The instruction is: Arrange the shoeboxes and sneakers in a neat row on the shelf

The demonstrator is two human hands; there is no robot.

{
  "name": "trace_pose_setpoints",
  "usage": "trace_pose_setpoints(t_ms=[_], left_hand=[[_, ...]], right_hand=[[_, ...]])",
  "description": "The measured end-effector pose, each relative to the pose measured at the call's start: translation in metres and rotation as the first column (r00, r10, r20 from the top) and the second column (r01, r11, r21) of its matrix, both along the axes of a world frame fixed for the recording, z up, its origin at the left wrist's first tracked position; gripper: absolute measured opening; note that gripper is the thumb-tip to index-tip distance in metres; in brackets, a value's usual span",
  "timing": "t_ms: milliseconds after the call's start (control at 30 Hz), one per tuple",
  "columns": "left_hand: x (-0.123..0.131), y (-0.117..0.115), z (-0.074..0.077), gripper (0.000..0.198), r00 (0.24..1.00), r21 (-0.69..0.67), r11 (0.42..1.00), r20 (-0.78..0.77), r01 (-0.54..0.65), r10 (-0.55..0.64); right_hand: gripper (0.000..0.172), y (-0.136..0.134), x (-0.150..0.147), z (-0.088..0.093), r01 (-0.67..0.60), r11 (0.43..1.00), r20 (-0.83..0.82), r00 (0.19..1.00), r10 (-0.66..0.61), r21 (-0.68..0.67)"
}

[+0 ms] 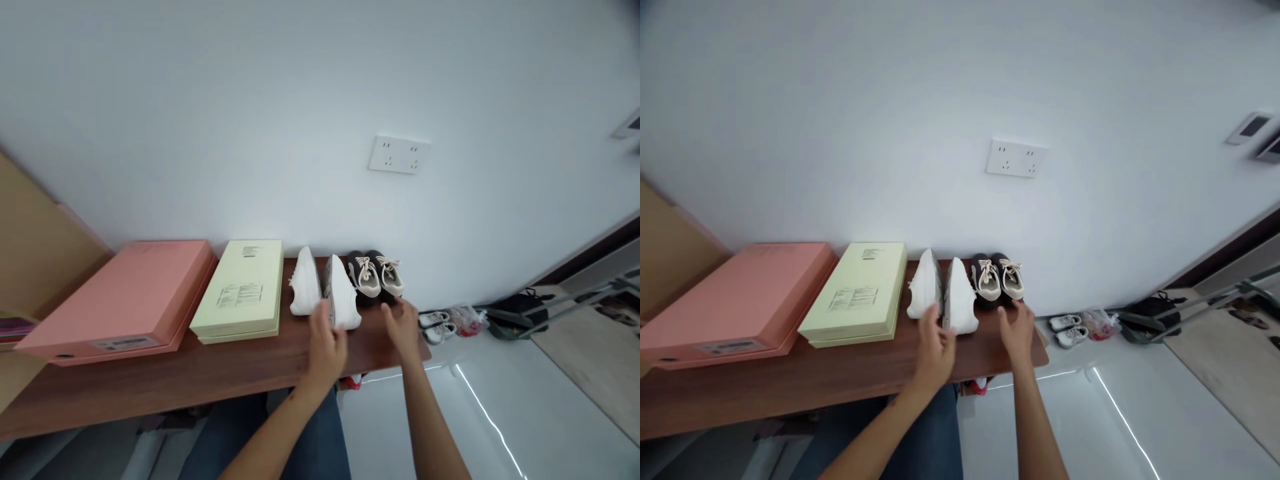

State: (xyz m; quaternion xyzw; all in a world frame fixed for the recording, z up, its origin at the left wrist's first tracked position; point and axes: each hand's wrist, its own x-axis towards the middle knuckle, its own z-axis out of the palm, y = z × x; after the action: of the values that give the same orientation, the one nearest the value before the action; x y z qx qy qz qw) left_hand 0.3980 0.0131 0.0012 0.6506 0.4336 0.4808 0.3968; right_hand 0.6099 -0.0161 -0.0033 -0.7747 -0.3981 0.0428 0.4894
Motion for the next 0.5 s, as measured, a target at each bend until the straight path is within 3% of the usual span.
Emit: trace_pose_setpoints(t_ms=[67, 100, 167, 233, 333, 433, 500], left_hand=[[0.038, -0.010, 0.011, 0.058, 0.955, 0.100, 0.950, -0.057, 0.295, -0.291], [0.060, -0.007, 0.018, 0.059, 0.927, 0.091, 0.925, -0.102, 0.370, -0.361], [0.104, 0.012, 0.035, 0.066, 0.904, -0.032, 0.928, -0.213, 0.372, -0.370], [0.136, 0.038, 0.050, 0.065, 0.866, -0.204, 0.932, -0.352, 0.299, -0.354], [0.156, 0.069, 0.061, 0.040, 0.831, -0.316, 0.931, -0.455, 0.185, -0.319], [0.153, 0.074, 0.058, 0.026, 0.885, -0.290, 0.940, -0.370, 0.178, -0.282], [0.147, 0.067, 0.051, 0.029, 0.945, -0.311, 0.927, -0.181, 0.209, -0.273]], right_hand=[[0.066, 0.015, 0.025, 0.007, 0.061, 0.998, 0.095, 0.994, -0.061, 0.001], [0.068, 0.024, 0.034, 0.008, 0.051, 0.998, 0.114, 0.992, -0.048, -0.021], [0.069, 0.042, 0.046, 0.008, -0.026, 0.998, 0.082, 0.996, 0.031, -0.062], [0.065, 0.053, 0.052, 0.003, -0.080, 0.995, 0.037, 0.996, 0.083, -0.062], [0.066, 0.055, 0.063, -0.002, -0.014, 0.999, -0.059, 0.998, 0.012, -0.035], [0.062, 0.054, 0.074, -0.002, 0.113, 0.990, -0.371, 0.926, -0.074, 0.084], [0.053, 0.057, 0.079, 0.000, 0.178, 0.967, -0.636, 0.771, -0.024, 0.180]])
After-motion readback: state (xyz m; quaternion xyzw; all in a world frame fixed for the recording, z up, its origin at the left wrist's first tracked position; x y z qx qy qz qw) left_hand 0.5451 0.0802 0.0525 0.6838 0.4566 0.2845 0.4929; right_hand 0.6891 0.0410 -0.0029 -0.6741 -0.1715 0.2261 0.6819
